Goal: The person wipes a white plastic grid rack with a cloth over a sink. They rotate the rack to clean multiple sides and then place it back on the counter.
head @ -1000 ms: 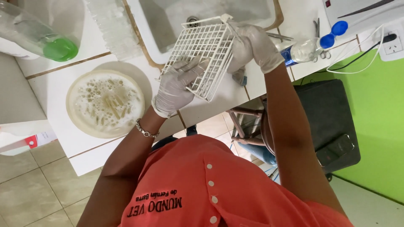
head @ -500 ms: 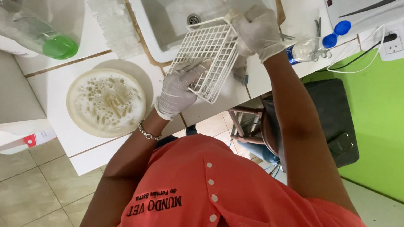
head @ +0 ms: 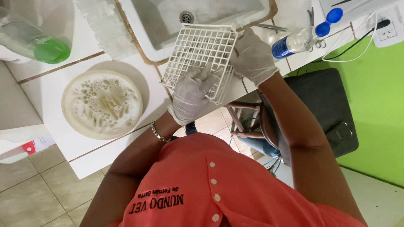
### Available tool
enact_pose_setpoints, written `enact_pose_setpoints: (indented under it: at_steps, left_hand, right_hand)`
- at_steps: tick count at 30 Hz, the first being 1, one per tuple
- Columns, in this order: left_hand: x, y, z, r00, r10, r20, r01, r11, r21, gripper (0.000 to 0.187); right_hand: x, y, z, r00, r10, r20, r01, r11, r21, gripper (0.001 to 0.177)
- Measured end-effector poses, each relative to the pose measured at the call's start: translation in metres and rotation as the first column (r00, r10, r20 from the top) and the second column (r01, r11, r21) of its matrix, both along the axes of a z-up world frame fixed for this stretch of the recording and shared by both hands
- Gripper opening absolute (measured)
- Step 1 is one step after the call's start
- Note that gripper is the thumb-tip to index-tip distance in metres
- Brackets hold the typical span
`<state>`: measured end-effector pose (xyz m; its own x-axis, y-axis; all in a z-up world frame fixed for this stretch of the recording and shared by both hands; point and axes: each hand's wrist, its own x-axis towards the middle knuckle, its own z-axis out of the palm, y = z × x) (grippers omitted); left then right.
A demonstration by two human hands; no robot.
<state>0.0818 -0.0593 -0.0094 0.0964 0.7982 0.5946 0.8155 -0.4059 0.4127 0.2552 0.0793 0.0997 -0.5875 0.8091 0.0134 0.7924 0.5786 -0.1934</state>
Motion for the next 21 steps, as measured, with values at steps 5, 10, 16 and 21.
enact_pose_setpoints:
  at_steps: [5, 10, 16, 21]
  left_hand:
    - [0.028, 0.016, -0.011, 0.909, 0.206, 0.363, -0.162, 0.976, -0.149, 0.029]
    - [0.041, 0.021, -0.039, 0.922, 0.369, 0.116, -0.366, 0.929, -0.047, 0.028]
    - [0.031, 0.031, -0.054, 0.939, 0.343, 0.011, -0.342, 0.933, 0.11, 0.038]
    - [0.029, 0.023, -0.014, 0.955, 0.284, 0.087, -0.285, 0.959, -0.001, 0.039]
  right_hand:
    - [-0.02, -0.006, -0.041, 0.933, -0.359, 0.016, 0.341, 0.869, -0.359, 0.03]
    - [-0.019, -0.028, -0.101, 0.941, -0.329, -0.079, 0.306, 0.927, -0.215, 0.034]
    - [0.003, -0.048, -0.194, 0.953, -0.261, -0.154, 0.289, 0.935, 0.204, 0.036]
    - [0.016, 0.032, -0.304, 0.981, -0.126, -0.145, 0.189, 0.769, 0.611, 0.026]
